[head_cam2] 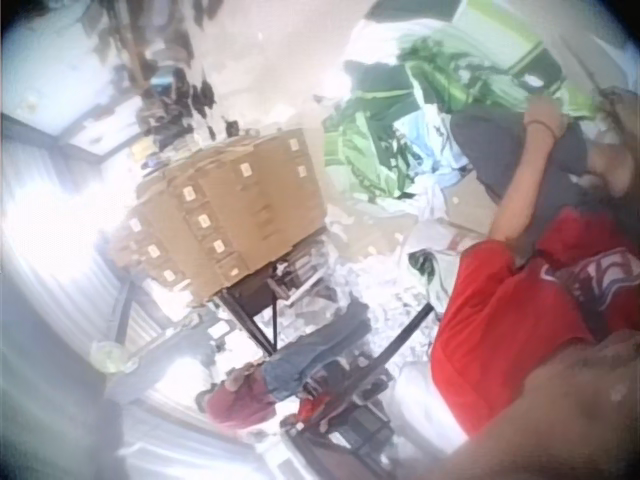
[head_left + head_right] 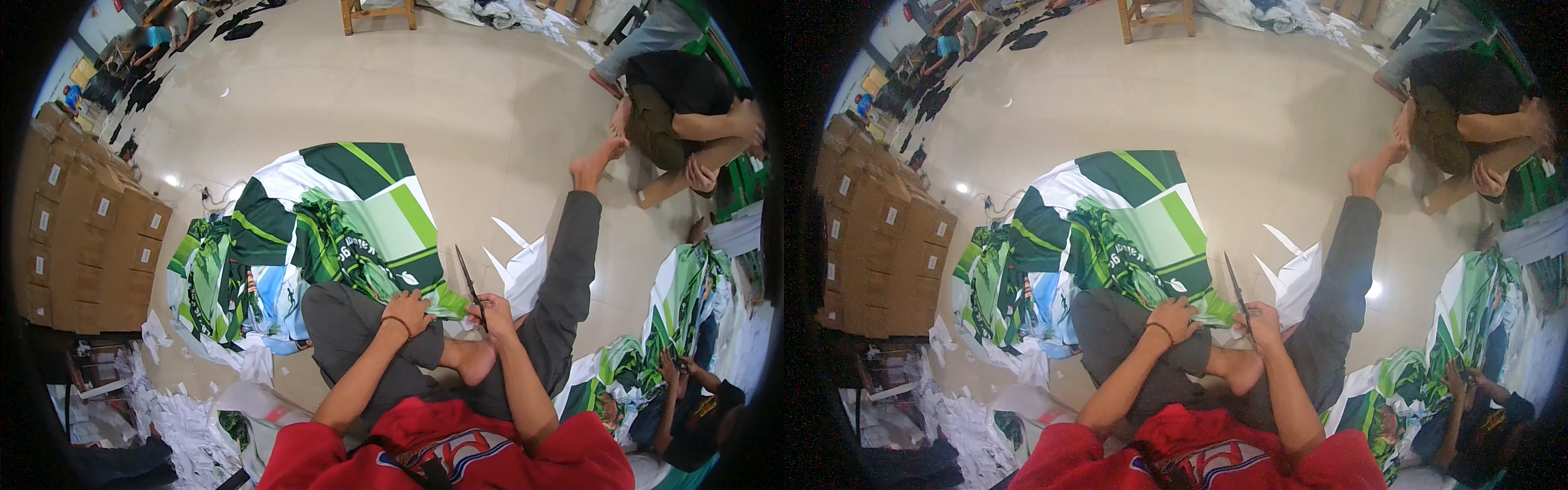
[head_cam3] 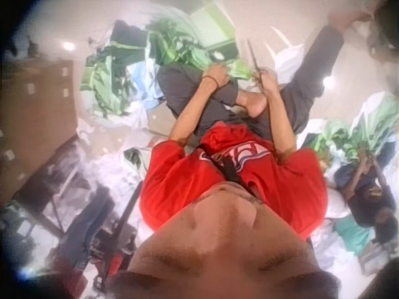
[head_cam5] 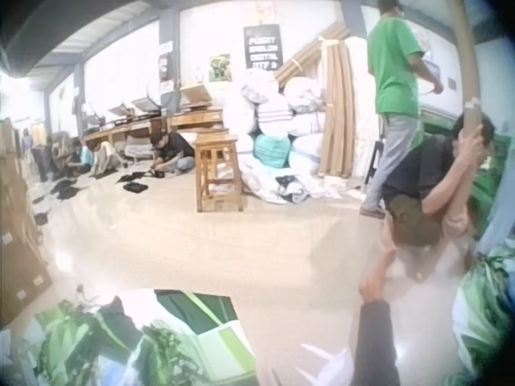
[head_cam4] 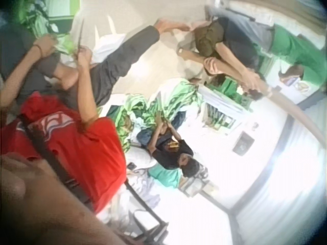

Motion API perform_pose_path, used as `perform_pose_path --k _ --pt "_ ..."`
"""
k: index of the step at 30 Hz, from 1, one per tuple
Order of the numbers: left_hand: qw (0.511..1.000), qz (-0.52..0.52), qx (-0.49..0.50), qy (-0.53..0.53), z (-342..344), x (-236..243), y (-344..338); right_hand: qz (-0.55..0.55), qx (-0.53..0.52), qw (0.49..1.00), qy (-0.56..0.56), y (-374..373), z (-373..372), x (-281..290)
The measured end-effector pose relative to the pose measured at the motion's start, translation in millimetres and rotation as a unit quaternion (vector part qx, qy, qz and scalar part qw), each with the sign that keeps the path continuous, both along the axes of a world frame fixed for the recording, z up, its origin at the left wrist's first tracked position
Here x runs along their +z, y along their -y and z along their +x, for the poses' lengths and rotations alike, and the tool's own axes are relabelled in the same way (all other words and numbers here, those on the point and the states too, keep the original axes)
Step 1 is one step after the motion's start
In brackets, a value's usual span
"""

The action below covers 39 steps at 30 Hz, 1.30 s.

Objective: The person sits on the floor and uses scissors to cut a large piece of printed green and white fabric. They repeatedly trim the edges, unfold the fabric to check alignment, and continue cutting along the printed design.

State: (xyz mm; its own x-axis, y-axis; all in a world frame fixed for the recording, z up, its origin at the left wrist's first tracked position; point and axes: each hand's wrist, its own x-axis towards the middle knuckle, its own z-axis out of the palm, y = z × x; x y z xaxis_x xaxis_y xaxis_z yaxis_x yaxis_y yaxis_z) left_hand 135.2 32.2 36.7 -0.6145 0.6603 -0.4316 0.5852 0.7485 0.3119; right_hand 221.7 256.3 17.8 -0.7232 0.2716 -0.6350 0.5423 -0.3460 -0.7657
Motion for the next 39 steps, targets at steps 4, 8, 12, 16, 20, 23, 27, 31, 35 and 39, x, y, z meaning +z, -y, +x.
perform_pose_path --k 4,8,12,16,20,23,27,31,35,39 --pt "0.998 0.034 0.054 0.024 -8.3 2.8 -5.3 0.027 0.057 0.998 0.027 0.0 -6.9 -1.5" --pt "0.993 0.033 0.103 0.051 -16.6 16.5 -14.5 0.012 0.075 0.997 0.028 0.4 -16.2 1.4" --pt "0.994 0.067 0.084 0.027 -16.0 4.4 -11.6 -0.033 0.063 0.997 0.011 1.6 -36.1 -10.0" --pt "0.994 0.067 0.083 0.028 -14.9 -2.3 -11.0 -0.056 0.036 0.998 0.004 4.1 -56.8 -14.5" --pt "0.994 0.067 0.082 0.034 -15.2 -3.4 -8.9 -0.043 0.036 0.998 0.009 8.8 -69.6 -9.2" --pt "0.993 0.075 0.084 0.036 -16.5 -4.1 -9.2 -0.029 0.043 0.999 0.007 7.6 -72.8 -10.9" --pt "0.994 0.063 0.081 0.039 -16.5 -2.3 -9.9 0.007 0.048 0.999 0.021 10.8 -76.3 -2.3" --pt "0.994 0.067 0.082 0.038 -16.8 -4.9 -10.5 0.044 0.059 0.997 0.032 9.5 -78.9 -2.1" --pt "0.994 0.068 0.082 0.036 -17.0 -3.8 -9.6 0.062 0.068 0.995 0.033 8.4 -79.4 -5.5" --pt "0.994 0.059 0.082 0.039 -17.5 -1.6 -11.7 0.084 0.067 0.994 0.017 5.4 -73.5 -20.2"
